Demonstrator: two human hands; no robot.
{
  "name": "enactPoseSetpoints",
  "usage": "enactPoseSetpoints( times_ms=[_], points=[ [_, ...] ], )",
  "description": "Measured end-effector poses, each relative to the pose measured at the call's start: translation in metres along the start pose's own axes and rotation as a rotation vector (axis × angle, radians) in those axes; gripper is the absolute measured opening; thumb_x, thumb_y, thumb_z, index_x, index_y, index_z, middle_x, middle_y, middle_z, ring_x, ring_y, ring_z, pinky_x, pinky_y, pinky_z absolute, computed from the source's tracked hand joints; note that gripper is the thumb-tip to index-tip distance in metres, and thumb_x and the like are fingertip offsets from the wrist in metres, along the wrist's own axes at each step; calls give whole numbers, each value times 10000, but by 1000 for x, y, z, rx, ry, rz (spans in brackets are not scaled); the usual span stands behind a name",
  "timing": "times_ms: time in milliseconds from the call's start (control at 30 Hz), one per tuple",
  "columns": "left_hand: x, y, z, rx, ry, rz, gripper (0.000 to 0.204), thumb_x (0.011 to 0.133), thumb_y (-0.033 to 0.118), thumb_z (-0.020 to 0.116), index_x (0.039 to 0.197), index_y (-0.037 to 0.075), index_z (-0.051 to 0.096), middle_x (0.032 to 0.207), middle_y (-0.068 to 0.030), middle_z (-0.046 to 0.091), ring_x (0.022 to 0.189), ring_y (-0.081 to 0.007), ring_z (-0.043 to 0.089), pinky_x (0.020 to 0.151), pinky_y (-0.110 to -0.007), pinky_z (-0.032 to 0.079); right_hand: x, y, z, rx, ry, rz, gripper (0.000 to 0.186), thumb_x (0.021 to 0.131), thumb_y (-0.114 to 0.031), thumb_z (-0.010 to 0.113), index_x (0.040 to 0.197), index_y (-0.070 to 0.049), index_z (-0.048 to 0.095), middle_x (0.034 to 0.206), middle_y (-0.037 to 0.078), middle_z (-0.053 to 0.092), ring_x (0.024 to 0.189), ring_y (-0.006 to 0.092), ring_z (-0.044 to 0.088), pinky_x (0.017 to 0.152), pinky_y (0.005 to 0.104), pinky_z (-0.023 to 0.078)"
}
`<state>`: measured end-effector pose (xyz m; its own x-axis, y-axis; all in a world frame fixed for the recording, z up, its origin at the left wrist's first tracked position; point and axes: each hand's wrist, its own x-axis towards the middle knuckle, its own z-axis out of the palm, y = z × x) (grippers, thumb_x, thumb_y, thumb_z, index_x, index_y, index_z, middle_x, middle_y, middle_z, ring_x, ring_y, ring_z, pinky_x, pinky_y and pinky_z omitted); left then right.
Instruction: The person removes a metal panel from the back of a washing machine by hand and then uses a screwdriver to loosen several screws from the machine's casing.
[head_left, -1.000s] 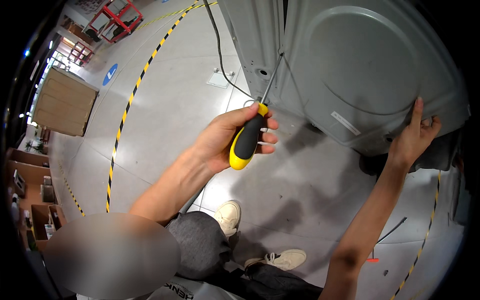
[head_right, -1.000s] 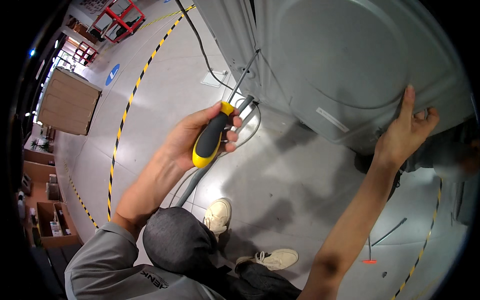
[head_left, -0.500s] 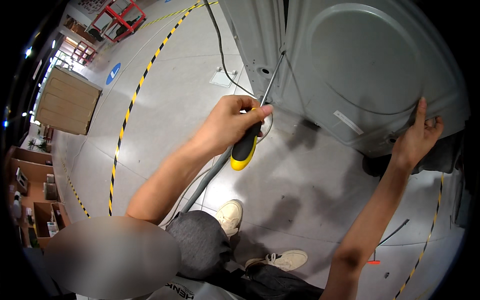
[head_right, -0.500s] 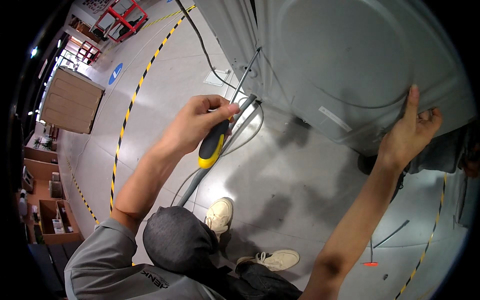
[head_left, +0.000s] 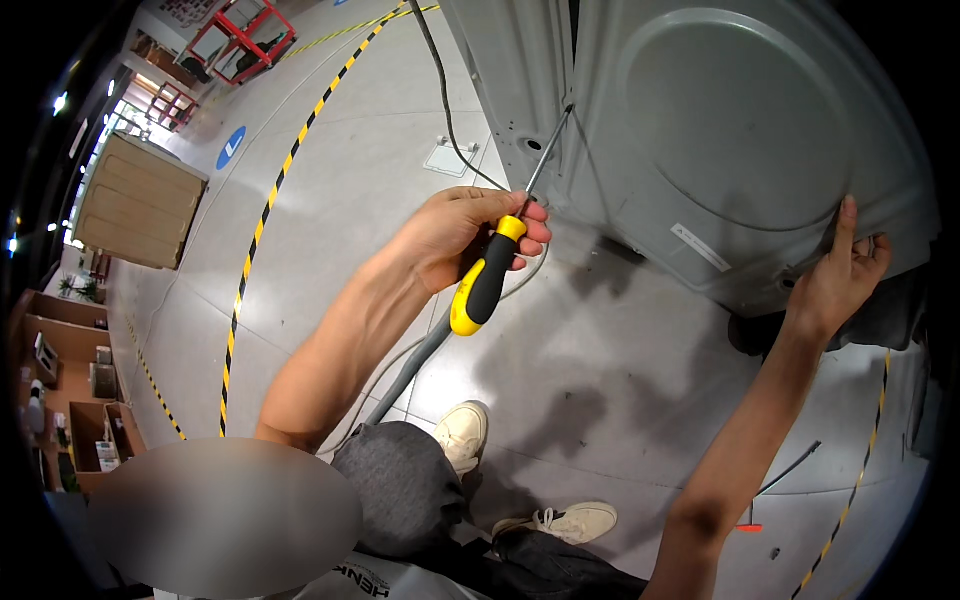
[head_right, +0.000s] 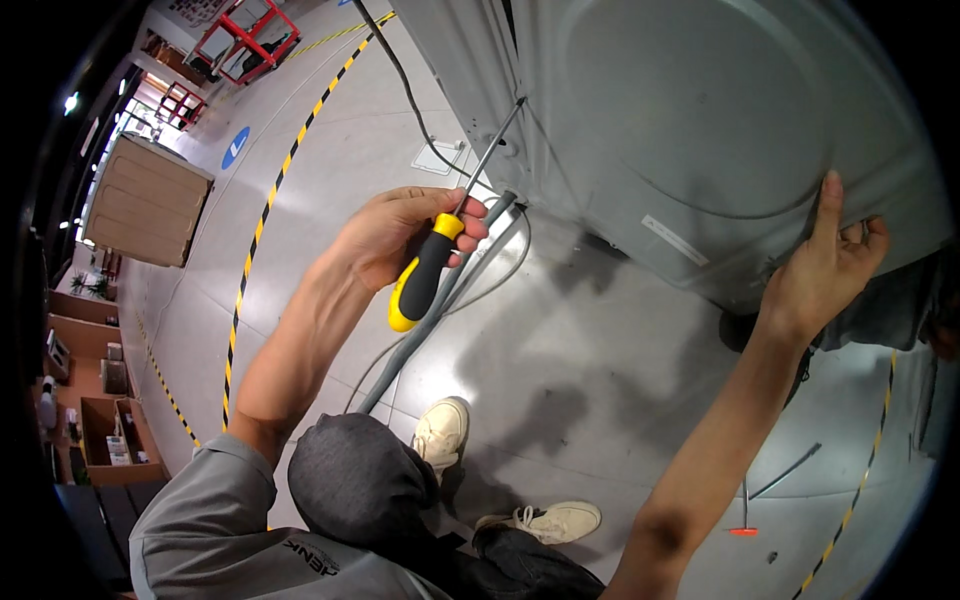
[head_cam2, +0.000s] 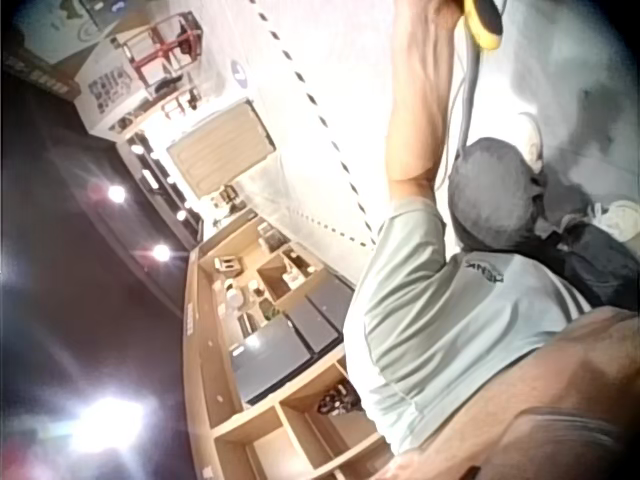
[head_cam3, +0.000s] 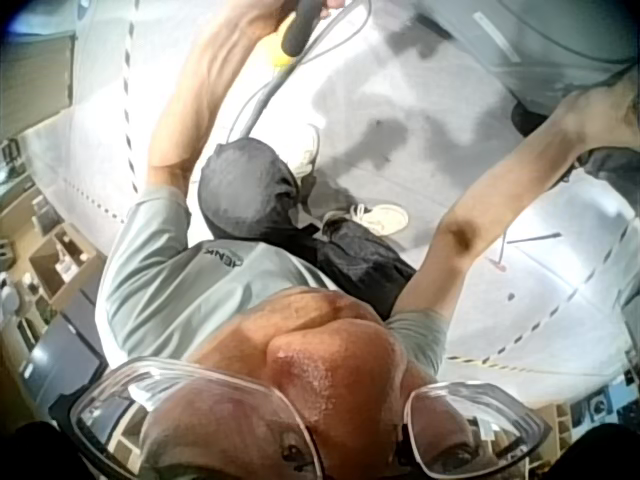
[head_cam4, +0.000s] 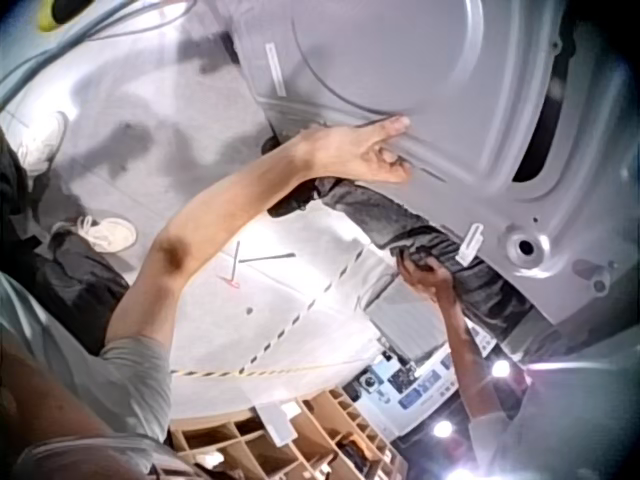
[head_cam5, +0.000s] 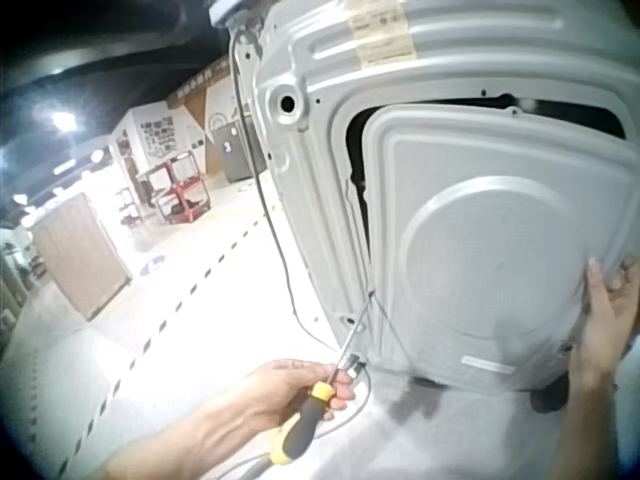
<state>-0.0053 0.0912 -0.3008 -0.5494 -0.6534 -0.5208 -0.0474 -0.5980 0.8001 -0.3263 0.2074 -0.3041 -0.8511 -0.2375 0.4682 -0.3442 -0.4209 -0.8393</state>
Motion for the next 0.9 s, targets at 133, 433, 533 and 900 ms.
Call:
enactPoseSetpoints(
  times_ms=[133, 433, 533, 900],
  points=[
    [4, 4, -9, 90, 59, 22, 207, 928, 160, 589, 966, -43, 600, 817, -114, 655, 686, -170, 639, 636, -261, 542, 1, 0, -1, -22, -6, 3, 595, 870, -153, 698, 1248, 115, 324, 1098, 195, 587, 1021, 197, 565, 917, 275, 438],
    [2, -3, 6, 92, 128, 40, 167, 910, 173, 627, 911, 11, 583, 773, -71, 627, 623, -117, 582, 596, -226, 515, -2, -5, 1, -22, 5, 12, 596, 873, -149, 693, 1260, 107, 319, 1096, 190, 598, 1037, 193, 566, 930, 266, 433],
    [8, -4, 7, 169, 117, 61, 178, 929, 188, 600, 880, 20, 571, 742, -50, 606, 611, -111, 570, 568, -227, 503, 1, 0, -3, -11, -6, 3, 598, 872, -140, 692, 1265, 109, 317, 1082, 179, 603, 1027, 182, 567, 919, 263, 438],
    [13, -5, -4, -55, -63, -26, 260, 957, 296, 557, 908, 42, 541, 754, -27, 538, 583, -97, 497, 490, -222, 429, -2, -6, 3, -16, 7, -18, 547, 873, -121, 690, 1230, 124, 355, 1060, 174, 602, 980, 177, 579, 885, 249, 454]
  ],
)
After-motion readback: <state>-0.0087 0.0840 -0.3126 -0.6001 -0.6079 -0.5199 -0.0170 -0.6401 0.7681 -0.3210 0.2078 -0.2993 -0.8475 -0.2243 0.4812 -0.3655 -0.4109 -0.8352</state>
